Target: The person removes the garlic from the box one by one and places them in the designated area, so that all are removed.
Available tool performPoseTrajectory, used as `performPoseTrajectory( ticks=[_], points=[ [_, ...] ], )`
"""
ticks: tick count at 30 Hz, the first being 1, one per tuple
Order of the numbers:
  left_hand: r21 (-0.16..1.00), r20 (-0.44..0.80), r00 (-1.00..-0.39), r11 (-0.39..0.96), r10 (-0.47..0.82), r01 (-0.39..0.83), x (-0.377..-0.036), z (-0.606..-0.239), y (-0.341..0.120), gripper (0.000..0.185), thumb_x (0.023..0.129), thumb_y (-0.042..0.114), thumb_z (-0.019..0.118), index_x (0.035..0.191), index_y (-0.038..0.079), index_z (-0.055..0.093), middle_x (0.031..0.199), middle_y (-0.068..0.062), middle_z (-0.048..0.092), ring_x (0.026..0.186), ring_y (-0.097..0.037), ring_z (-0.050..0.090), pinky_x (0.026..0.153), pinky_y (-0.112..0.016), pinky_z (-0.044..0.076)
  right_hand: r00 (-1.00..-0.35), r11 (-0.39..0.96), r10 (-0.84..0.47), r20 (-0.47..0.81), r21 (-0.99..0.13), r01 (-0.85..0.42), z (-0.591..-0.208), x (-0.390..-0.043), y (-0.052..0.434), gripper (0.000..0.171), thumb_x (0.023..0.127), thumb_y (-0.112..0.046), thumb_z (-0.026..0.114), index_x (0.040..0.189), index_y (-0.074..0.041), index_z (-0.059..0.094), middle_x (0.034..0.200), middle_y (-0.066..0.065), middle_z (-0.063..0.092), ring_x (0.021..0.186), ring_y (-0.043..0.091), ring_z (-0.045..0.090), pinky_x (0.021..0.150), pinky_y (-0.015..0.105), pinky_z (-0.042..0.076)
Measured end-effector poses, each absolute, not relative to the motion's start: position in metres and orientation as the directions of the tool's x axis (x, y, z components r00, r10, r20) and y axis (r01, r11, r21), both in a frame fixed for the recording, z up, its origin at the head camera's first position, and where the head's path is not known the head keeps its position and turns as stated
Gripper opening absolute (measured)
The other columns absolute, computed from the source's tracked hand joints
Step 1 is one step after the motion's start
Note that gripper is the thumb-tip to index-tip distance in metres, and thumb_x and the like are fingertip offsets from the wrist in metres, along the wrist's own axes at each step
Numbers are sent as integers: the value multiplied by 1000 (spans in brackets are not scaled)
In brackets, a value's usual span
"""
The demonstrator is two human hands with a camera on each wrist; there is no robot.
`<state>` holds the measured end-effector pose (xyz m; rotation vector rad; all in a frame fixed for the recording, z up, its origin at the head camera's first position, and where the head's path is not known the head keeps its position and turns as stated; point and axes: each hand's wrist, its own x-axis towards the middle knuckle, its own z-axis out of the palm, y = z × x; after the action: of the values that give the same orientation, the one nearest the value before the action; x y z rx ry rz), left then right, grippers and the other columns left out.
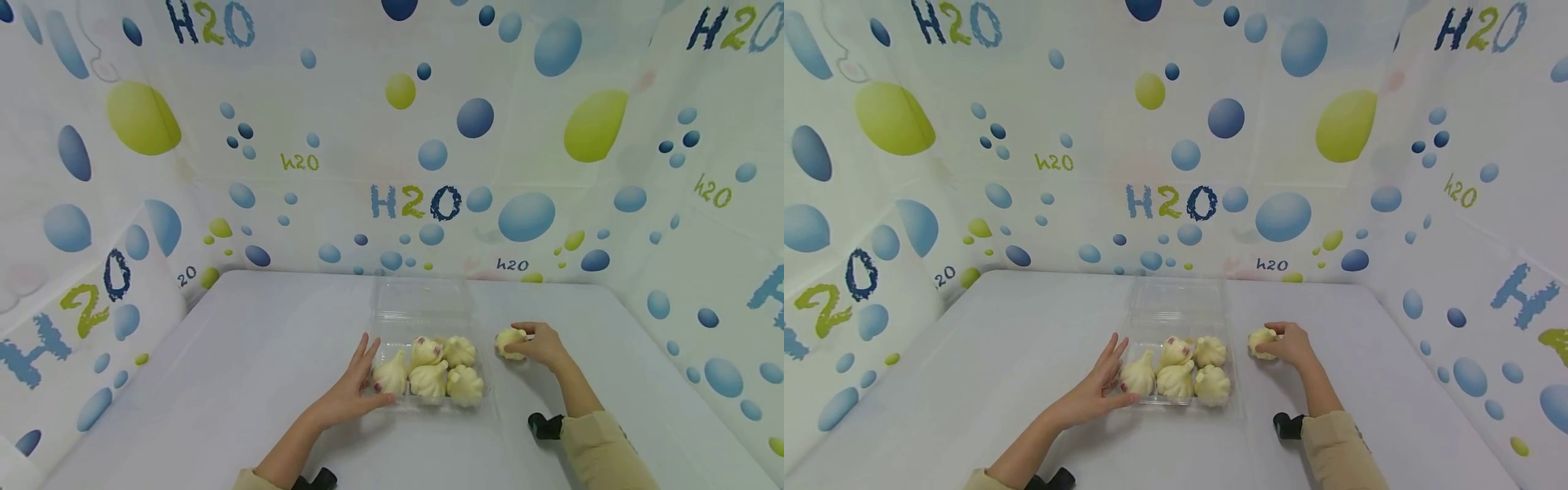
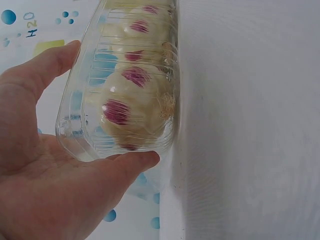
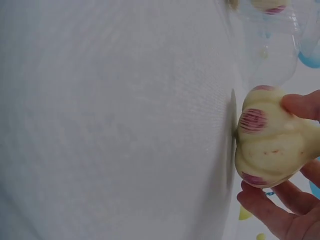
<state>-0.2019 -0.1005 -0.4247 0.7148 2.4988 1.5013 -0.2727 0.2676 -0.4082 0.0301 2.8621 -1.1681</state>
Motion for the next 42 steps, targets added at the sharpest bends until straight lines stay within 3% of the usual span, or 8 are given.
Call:
performPoseTrajectory(
  ticks=[9,22,36,37,39,41,42],
  points=[
    [856,129,-877,394,463,334,-203,-425,-100,90,74,33,65,137,24,2,140,-6,-16,126,-35,3,90,-49,30,-1000,726,-7,-19,-687,8,-406,-268,267,70,66,-33,72,121,0,45,115,28,44,102,39,42,76,47,41],
    [866,121,-879,383,461,320,-201,-423,-101,90,74,32,65,137,24,2,140,-4,-16,125,-34,7,90,-48,31,-998,719,46,34,-695,10,-398,-262,271,81,64,-51,66,125,-4,41,119,23,43,104,37,45,77,46,42],
    [860,116,-881,398,460,321,-200,-421,-99,89,74,30,65,137,24,2,140,-3,-17,126,-33,5,91,-47,31,-988,694,83,133,-719,-39,-390,-256,272,79,64,-52,65,125,-7,41,118,20,46,104,36,46,77,50,40],
    [860,115,-881,398,459,320,-200,-421,-99,89,74,30,65,137,24,2,140,-4,-17,126,-33,6,91,-47,31,-988,690,86,129,-723,-34,-388,-256,272,79,64,-52,65,125,-8,41,119,19,45,104,36,45,78,51,40],
    [860,113,-881,399,459,318,-200,-421,-99,90,74,30,65,137,24,2,140,-3,-17,126,-34,6,91,-47,31,-978,709,94,187,-702,-66,-412,-275,286,76,63,-55,64,126,-20,41,117,14,49,101,32,48,73,49,43],
    [862,112,-881,397,459,316,-200,-421,-99,90,74,30,65,137,23,2,140,-4,-17,126,-34,6,91,-47,31,-981,702,78,175,-708,-71,-409,-275,285,76,64,-54,64,127,-20,39,118,14,47,103,34,47,75,48,42],
    [863,112,-881,395,459,316,-200,-421,-99,90,74,30,65,137,23,2,140,-4,-17,125,-34,6,91,-47,31,-978,712,75,195,-697,-85,-412,-278,287,74,64,-55,63,126,-23,40,117,12,48,101,32,48,70,47,44]
  ],
)
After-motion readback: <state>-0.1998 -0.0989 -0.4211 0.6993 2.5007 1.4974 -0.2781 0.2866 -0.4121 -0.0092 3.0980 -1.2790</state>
